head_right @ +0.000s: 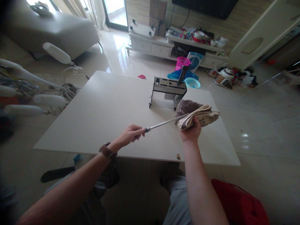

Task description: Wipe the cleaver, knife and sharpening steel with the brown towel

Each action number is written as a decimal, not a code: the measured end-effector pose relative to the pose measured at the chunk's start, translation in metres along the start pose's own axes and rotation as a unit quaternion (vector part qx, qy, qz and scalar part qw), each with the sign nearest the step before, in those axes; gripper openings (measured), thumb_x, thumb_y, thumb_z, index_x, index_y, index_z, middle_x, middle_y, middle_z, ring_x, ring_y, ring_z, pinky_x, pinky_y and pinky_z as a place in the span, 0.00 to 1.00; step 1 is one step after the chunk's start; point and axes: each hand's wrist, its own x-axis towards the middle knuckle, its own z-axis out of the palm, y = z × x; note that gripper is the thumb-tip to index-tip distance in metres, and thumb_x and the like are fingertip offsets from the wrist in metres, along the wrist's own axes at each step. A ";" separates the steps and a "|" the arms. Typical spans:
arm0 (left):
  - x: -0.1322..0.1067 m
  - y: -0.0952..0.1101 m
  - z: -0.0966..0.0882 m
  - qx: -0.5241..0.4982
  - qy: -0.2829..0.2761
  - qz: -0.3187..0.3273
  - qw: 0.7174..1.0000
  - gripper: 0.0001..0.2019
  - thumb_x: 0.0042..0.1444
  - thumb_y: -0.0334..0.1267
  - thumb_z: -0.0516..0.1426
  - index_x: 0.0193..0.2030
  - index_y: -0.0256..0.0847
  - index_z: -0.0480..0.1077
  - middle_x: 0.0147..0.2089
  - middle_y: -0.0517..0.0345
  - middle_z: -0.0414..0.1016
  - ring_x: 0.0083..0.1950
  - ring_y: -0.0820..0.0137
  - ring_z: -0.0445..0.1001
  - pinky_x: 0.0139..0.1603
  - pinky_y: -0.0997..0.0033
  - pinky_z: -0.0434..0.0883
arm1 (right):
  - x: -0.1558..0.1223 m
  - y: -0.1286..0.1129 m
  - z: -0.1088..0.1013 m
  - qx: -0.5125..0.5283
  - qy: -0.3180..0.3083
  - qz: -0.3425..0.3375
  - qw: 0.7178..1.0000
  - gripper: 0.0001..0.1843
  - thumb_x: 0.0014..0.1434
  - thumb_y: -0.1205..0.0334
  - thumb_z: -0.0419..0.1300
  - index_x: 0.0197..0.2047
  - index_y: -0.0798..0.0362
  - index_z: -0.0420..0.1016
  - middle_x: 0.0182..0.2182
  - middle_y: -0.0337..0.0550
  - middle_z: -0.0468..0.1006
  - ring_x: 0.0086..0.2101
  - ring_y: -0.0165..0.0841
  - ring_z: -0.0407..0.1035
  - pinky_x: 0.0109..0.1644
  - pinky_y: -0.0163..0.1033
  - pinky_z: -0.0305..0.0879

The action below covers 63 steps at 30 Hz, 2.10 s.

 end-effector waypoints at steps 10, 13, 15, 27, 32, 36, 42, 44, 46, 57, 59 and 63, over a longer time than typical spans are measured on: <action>0.001 -0.001 0.006 -0.067 -0.022 -0.012 0.997 0.24 0.61 0.56 0.58 0.29 0.32 0.74 0.16 0.64 0.63 0.14 0.81 0.58 0.17 0.78 0.53 | -0.015 0.019 0.006 -0.058 -0.019 0.050 0.997 0.11 0.51 0.66 0.67 0.40 0.48 0.80 0.35 0.32 0.85 0.36 0.31 0.80 0.44 0.39 0.79; 0.001 0.000 0.010 -0.069 -0.035 -0.015 0.997 0.24 0.61 0.55 0.58 0.30 0.32 0.75 0.16 0.64 0.63 0.14 0.80 0.58 0.17 0.78 0.54 | -0.023 0.035 0.011 -0.099 -0.028 0.064 0.993 0.12 0.48 0.69 0.69 0.38 0.48 0.79 0.34 0.31 0.85 0.34 0.29 0.79 0.43 0.37 0.79; 0.002 0.000 0.012 -0.087 -0.049 -0.023 0.995 0.24 0.63 0.56 0.56 0.32 0.32 0.75 0.16 0.64 0.64 0.14 0.80 0.59 0.16 0.78 0.55 | -0.031 0.048 0.015 -0.128 -0.036 0.085 0.987 0.13 0.46 0.68 0.71 0.37 0.49 0.79 0.33 0.31 0.85 0.32 0.30 0.79 0.41 0.37 0.79; 0.008 -0.007 0.013 -0.009 -0.056 -0.008 0.998 0.17 0.61 0.52 0.56 0.32 0.39 0.66 0.23 0.64 0.66 0.21 0.78 0.61 0.21 0.78 0.58 | -0.049 0.091 0.024 -0.163 -0.003 0.109 0.981 0.16 0.42 0.67 0.73 0.37 0.50 0.80 0.34 0.35 0.85 0.33 0.33 0.79 0.41 0.39 0.79; 0.008 -0.008 0.010 0.037 -0.045 -0.023 0.998 0.19 0.61 0.54 0.55 0.32 0.38 0.68 0.24 0.64 0.65 0.23 0.76 0.63 0.23 0.76 0.59 | -0.039 0.079 0.026 -0.141 0.013 0.075 0.987 0.18 0.44 0.70 0.72 0.40 0.51 0.80 0.37 0.35 0.86 0.34 0.31 0.80 0.41 0.38 0.80; 0.005 -0.008 0.004 0.062 -0.048 -0.021 0.997 0.21 0.61 0.55 0.54 0.34 0.37 0.73 0.24 0.63 0.63 0.25 0.74 0.62 0.25 0.74 0.59 | -0.026 0.058 0.024 -0.111 0.036 0.041 0.992 0.14 0.47 0.72 0.70 0.38 0.50 0.80 0.34 0.33 0.85 0.31 0.30 0.79 0.37 0.36 0.80; 0.004 -0.007 0.004 0.049 -0.071 -0.027 0.996 0.25 0.62 0.58 0.53 0.37 0.35 0.76 0.25 0.63 0.60 0.26 0.74 0.59 0.26 0.74 0.58 | -0.009 0.035 0.008 -0.095 0.030 0.026 0.995 0.12 0.52 0.69 0.67 0.40 0.48 0.80 0.36 0.32 0.85 0.34 0.28 0.80 0.44 0.37 0.80; 0.004 -0.007 0.004 0.030 -0.062 -0.029 0.997 0.24 0.61 0.58 0.54 0.40 0.35 0.74 0.26 0.63 0.63 0.26 0.74 0.60 0.26 0.75 0.58 | -0.007 0.033 0.004 -0.092 0.036 0.022 0.995 0.11 0.53 0.69 0.67 0.40 0.48 0.80 0.35 0.32 0.85 0.34 0.29 0.80 0.44 0.37 0.80; 0.004 -0.008 0.004 0.015 -0.047 -0.030 0.998 0.23 0.61 0.59 0.54 0.41 0.37 0.71 0.28 0.62 0.67 0.27 0.74 0.62 0.26 0.75 0.58 | -0.006 0.032 0.003 -0.084 0.039 0.019 0.996 0.10 0.53 0.68 0.67 0.40 0.48 0.80 0.35 0.31 0.85 0.35 0.29 0.80 0.44 0.38 0.80; 0.005 -0.005 0.001 0.035 -0.023 -0.015 0.999 0.23 0.61 0.59 0.56 0.34 0.37 0.71 0.25 0.62 0.68 0.24 0.76 0.62 0.24 0.75 0.58 | -0.012 0.027 0.007 -0.078 0.027 0.041 0.996 0.09 0.52 0.68 0.66 0.39 0.49 0.79 0.37 0.33 0.85 0.36 0.29 0.80 0.45 0.38 0.79; 0.004 -0.002 0.002 0.027 -0.021 -0.022 0.999 0.24 0.62 0.59 0.55 0.33 0.36 0.71 0.24 0.61 0.70 0.22 0.77 0.61 0.22 0.76 0.57 | -0.014 0.027 0.008 -0.073 0.028 0.042 0.996 0.10 0.52 0.68 0.66 0.39 0.49 0.79 0.36 0.32 0.85 0.35 0.29 0.80 0.44 0.37 0.79; 0.003 0.000 0.005 0.000 -0.029 -0.025 0.999 0.25 0.63 0.58 0.53 0.32 0.35 0.71 0.24 0.61 0.69 0.18 0.80 0.58 0.19 0.76 0.54 | -0.019 0.029 0.011 -0.077 0.015 0.060 0.995 0.10 0.51 0.69 0.67 0.39 0.49 0.79 0.33 0.31 0.85 0.32 0.28 0.79 0.41 0.37 0.79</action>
